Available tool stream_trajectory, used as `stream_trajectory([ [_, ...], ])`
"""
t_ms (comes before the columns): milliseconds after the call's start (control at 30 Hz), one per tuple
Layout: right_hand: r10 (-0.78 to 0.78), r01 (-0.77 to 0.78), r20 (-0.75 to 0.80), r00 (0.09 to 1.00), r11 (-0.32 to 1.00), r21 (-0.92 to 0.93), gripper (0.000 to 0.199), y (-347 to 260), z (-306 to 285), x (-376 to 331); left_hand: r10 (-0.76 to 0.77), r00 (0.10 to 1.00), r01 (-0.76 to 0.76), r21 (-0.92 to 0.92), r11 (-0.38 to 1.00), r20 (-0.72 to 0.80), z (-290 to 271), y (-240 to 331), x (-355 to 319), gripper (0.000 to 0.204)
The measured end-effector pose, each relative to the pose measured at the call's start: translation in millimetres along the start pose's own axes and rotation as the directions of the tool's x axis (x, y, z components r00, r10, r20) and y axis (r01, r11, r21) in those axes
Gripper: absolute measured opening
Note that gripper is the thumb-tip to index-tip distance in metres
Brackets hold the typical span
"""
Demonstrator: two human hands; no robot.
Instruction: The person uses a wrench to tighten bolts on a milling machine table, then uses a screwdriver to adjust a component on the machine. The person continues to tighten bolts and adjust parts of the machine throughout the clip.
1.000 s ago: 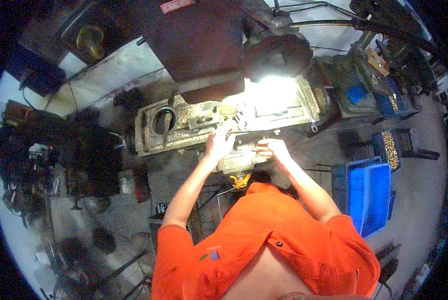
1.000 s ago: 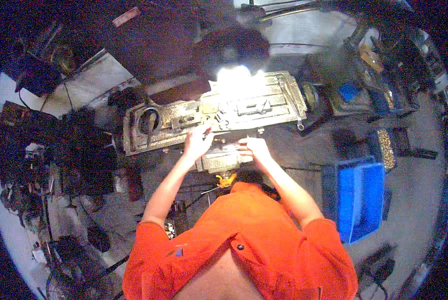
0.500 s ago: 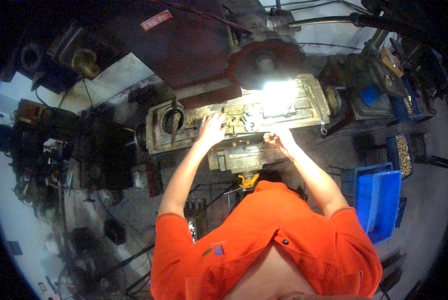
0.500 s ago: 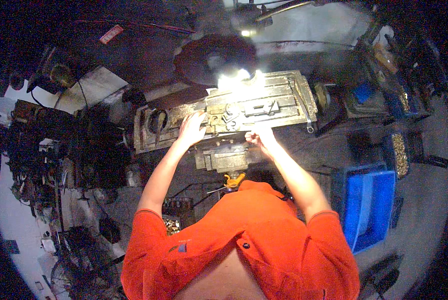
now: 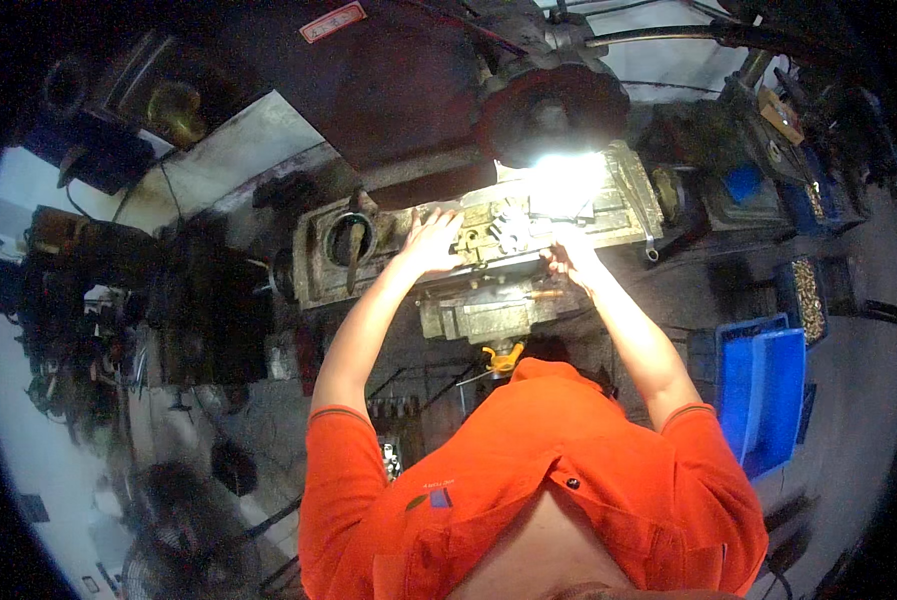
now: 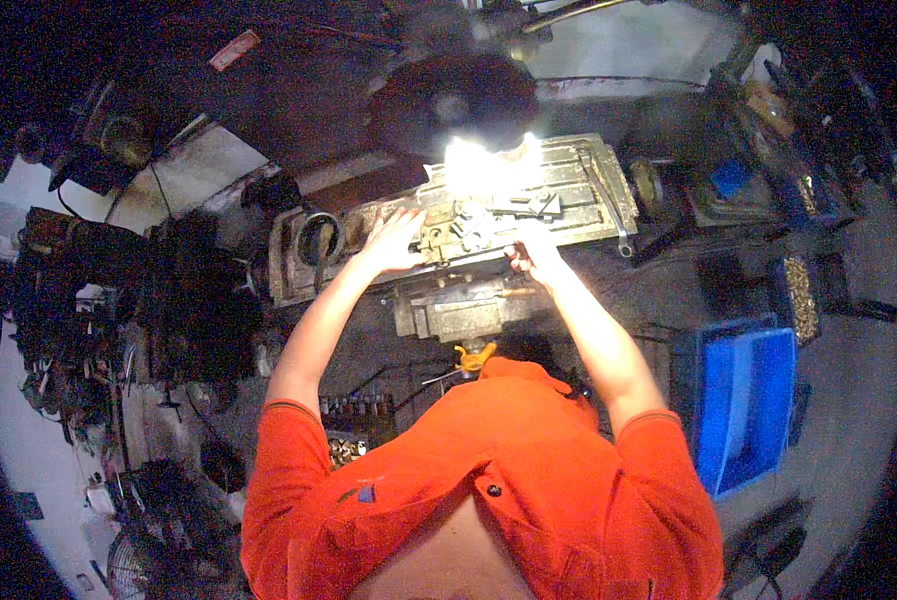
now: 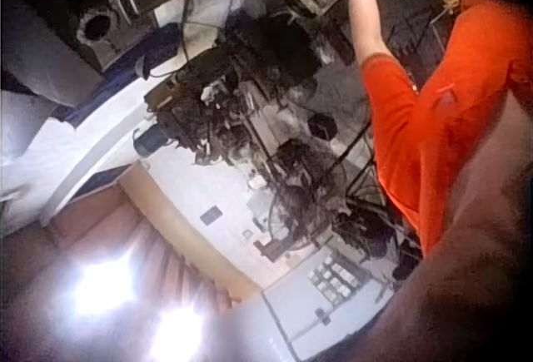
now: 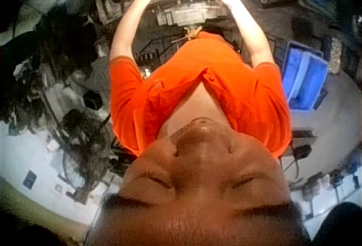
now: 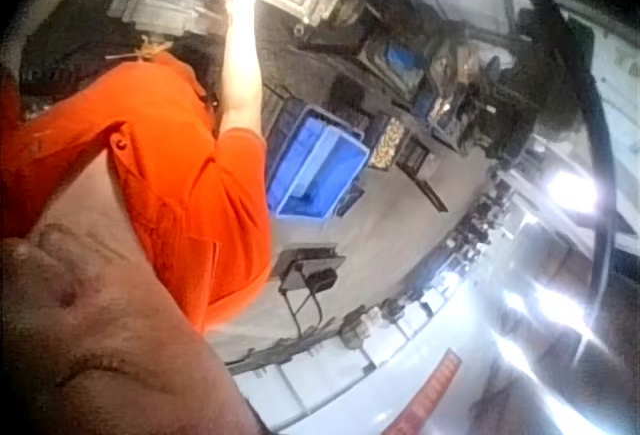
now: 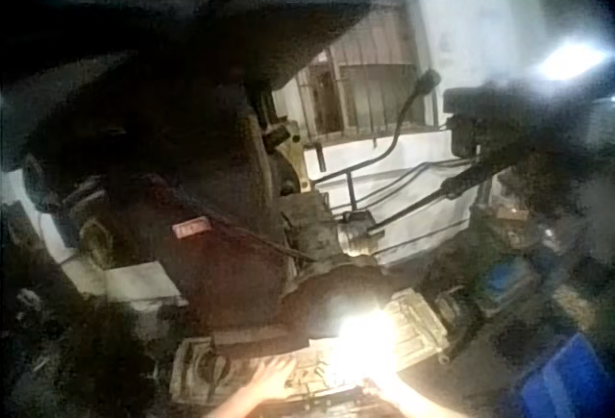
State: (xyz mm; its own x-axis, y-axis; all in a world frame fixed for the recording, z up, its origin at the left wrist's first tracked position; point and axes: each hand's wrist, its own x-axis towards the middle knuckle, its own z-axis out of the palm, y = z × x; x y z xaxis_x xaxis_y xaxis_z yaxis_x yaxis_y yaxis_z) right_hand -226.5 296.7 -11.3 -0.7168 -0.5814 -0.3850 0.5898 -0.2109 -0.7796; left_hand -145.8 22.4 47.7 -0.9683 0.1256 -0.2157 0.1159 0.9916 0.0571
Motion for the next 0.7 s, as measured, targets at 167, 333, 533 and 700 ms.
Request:
stream_trajectory([
  [167,0.023,-0.024,0.031,0.999,1.000,0.018,0.010,-4,-4,-4,0.021,0.997,-0.025,0.051,0.998,0.079,-1,1,13,0.097],
  [333,-0.492,0.344,-0.052,0.869,0.676,-0.651,0.007,7,-3,-21,0.064,0.993,-0.070,0.062,0.996,0.097,5,-2,13,0.105],
  [533,-0.420,0.325,-0.058,0.906,0.775,-0.541,0.007,17,10,-18,0.058,0.992,-0.067,0.073,0.995,0.114,1,3,18,0.110],
  [700,-0.468,0.341,-0.005,0.883,0.651,-0.678,0.006,15,25,-19,0.057,0.991,-0.066,0.075,0.995,0.117,1,6,16,0.111],
])
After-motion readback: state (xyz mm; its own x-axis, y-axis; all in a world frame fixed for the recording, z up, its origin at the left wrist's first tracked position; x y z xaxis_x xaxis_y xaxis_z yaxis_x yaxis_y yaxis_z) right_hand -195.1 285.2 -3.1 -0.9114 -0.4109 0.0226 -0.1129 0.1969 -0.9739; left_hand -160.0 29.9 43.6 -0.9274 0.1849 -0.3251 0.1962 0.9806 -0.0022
